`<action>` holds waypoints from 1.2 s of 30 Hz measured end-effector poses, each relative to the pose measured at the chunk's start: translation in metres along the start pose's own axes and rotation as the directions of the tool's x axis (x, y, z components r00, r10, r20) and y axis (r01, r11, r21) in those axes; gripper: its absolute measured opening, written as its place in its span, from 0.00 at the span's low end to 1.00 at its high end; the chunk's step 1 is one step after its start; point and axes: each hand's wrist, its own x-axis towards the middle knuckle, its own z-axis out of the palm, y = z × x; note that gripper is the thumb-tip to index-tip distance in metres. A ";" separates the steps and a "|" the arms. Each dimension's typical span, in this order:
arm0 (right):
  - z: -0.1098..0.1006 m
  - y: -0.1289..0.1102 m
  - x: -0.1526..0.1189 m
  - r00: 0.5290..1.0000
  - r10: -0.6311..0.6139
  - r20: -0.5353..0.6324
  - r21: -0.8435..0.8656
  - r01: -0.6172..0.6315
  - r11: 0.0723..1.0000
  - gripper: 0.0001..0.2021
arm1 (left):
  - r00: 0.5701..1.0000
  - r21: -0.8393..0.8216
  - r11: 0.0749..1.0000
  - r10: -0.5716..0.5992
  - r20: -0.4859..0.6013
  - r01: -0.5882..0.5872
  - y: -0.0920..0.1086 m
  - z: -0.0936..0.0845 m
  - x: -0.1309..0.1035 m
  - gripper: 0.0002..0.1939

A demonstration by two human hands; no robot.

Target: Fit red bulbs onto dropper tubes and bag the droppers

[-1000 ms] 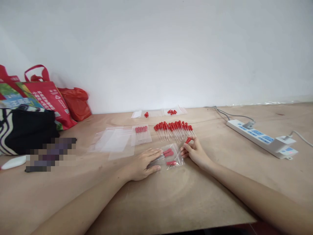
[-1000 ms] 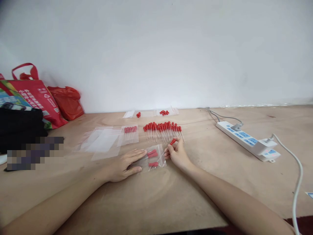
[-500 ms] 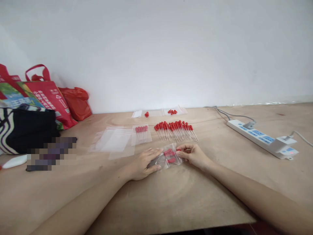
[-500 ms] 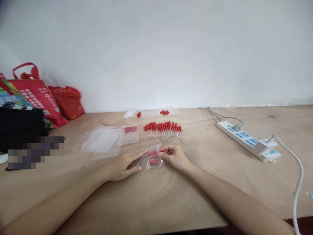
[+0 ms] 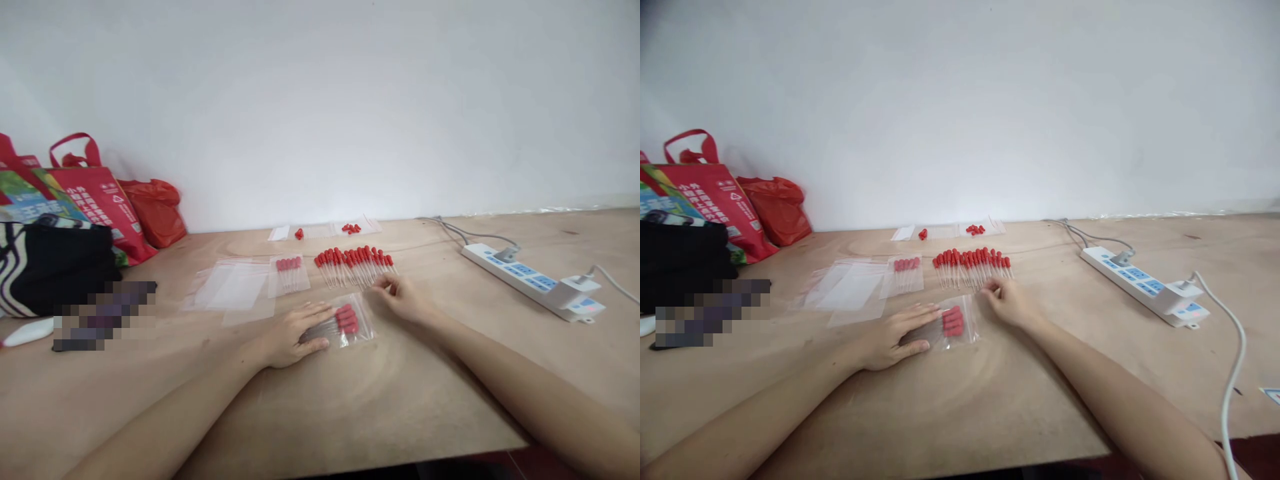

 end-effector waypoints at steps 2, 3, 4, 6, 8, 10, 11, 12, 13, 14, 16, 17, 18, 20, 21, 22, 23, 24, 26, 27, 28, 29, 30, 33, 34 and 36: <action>-0.010 0.018 0.011 0.972 0.105 -0.211 -0.201 -0.148 0.968 0.06 | 0.998 -0.011 0.998 0.062 -0.020 -0.062 -0.001 0.000 0.000 0.24; -0.015 0.028 0.017 0.948 0.160 -0.275 -0.256 -0.232 0.938 0.07 | 0.996 -0.015 0.996 0.088 -0.027 -0.089 -0.002 0.000 0.000 0.23; -0.018 0.038 0.021 0.927 0.217 -0.305 -0.281 -0.305 0.910 0.09 | 0.994 -0.017 0.994 0.108 -0.026 -0.109 -0.002 0.000 0.000 0.22; -0.022 0.053 0.028 0.903 0.304 -0.304 -0.288 -0.391 0.874 0.14 | 0.991 -0.020 0.991 0.132 -0.009 -0.132 -0.002 -0.001 0.001 0.21; -0.023 0.063 0.033 0.899 0.351 -0.263 -0.280 -0.419 0.864 0.18 | 0.990 -0.016 0.990 0.137 0.023 -0.137 -0.001 -0.002 0.002 0.21; -0.022 0.067 0.036 0.902 0.363 -0.233 -0.291 -0.421 0.859 0.19 | 0.991 -0.003 0.992 0.126 0.046 -0.126 0.000 -0.002 0.002 0.22; -0.021 0.068 0.038 0.902 0.364 -0.231 -0.308 -0.423 0.852 0.19 | 0.992 0.004 0.993 0.116 0.050 -0.117 0.001 -0.003 0.002 0.22; -0.021 0.068 0.038 0.903 0.362 -0.231 -0.333 -0.423 0.843 0.18 | 0.993 0.009 0.994 0.104 0.050 -0.105 0.002 -0.003 0.002 0.22; -0.020 0.067 0.039 0.904 0.359 -0.231 -0.366 -0.423 0.829 0.17 | 0.995 0.011 0.996 0.093 0.047 -0.093 0.003 -0.002 0.002 0.23; -0.020 0.067 0.039 0.904 0.359 -0.230 -0.400 -0.424 0.812 0.16 | 0.996 0.011 0.997 0.082 0.044 -0.083 0.003 -0.002 0.002 0.23; -0.021 0.066 0.039 0.902 0.370 -0.223 -0.460 -0.432 0.776 0.15 | 0.997 0.009 0.998 0.069 0.039 -0.069 0.004 -0.001 0.001 0.23; -0.022 0.066 0.038 0.899 0.379 -0.219 -0.480 -0.438 0.761 0.14 | 0.997 0.007 0.998 0.066 0.037 -0.067 0.004 -0.001 0.001 0.24; -0.023 0.066 0.038 0.896 0.389 -0.216 -0.492 -0.444 0.749 0.13 | 0.997 0.005 0.998 0.066 0.034 -0.066 0.004 -0.001 0.001 0.23; -0.026 0.064 0.037 0.894 0.394 -0.215 -0.500 -0.447 0.742 0.13 | 0.997 0.000 0.998 0.064 0.034 -0.064 0.003 -0.001 0.001 0.23; -0.028 0.062 0.037 0.898 0.383 -0.216 -0.493 -0.439 0.751 0.14 | 0.998 -0.001 0.998 0.059 0.038 -0.059 0.003 -0.002 0.001 0.22; -0.030 0.059 0.037 0.906 0.362 -0.221 -0.472 -0.424 0.773 0.16 | 0.998 -0.001 0.999 0.052 0.045 -0.052 0.003 -0.002 0.001 0.22; -0.032 0.055 0.036 0.916 0.334 -0.222 -0.434 -0.399 0.808 0.18 | 0.998 0.001 0.999 0.044 0.052 -0.044 0.004 -0.003 0.001 0.21; -0.033 0.051 0.036 0.929 0.303 -0.214 -0.374 -0.364 0.853 0.22 | 0.998 0.005 0.999 0.037 0.059 -0.038 0.004 -0.003 0.001 0.21; -0.032 0.041 0.032 0.955 0.241 -0.174 -0.178 -0.271 0.946 0.29 | 0.997 0.022 0.999 0.030 0.068 -0.032 0.004 -0.003 0.002 0.21; -0.030 0.035 0.029 0.966 0.217 -0.140 -0.053 -0.226 0.973 0.32 | 0.997 0.030 0.999 0.031 0.068 -0.033 0.004 -0.003 0.002 0.22; -0.027 0.030 0.026 0.975 0.196 -0.107 0.079 -0.188 0.979 0.35 | 0.997 0.037 0.999 0.032 0.065 -0.035 0.004 -0.002 0.002 0.22; -0.022 0.024 0.023 0.980 0.180 -0.082 0.206 -0.160 0.965 0.37 | 0.998 0.041 0.999 0.031 0.062 -0.034 0.003 -0.001 0.002 0.23; -0.017 0.019 0.019 0.983 0.169 -0.069 0.316 -0.139 0.938 0.39 | 0.998 0.044 0.999 0.028 0.059 -0.030 0.003 -0.001 0.002 0.23; -0.001 0.007 0.010 0.984 0.161 -0.072 0.518 -0.101 0.849 0.45 | 0.998 0.062 0.998 0.012 0.067 -0.016 0.002 0.001 0.002 0.25; 0.004 0.005 0.008 0.983 0.165 -0.078 0.554 -0.094 0.827 0.46 | 0.997 0.072 0.997 0.009 0.072 -0.014 0.001 0.001 0.002 0.25; 0.012 0.002 0.006 0.981 0.178 -0.082 0.595 -0.096 0.798 0.46 | 0.997 0.089 0.996 0.004 0.077 -0.011 0.001 0.001 0.002 0.26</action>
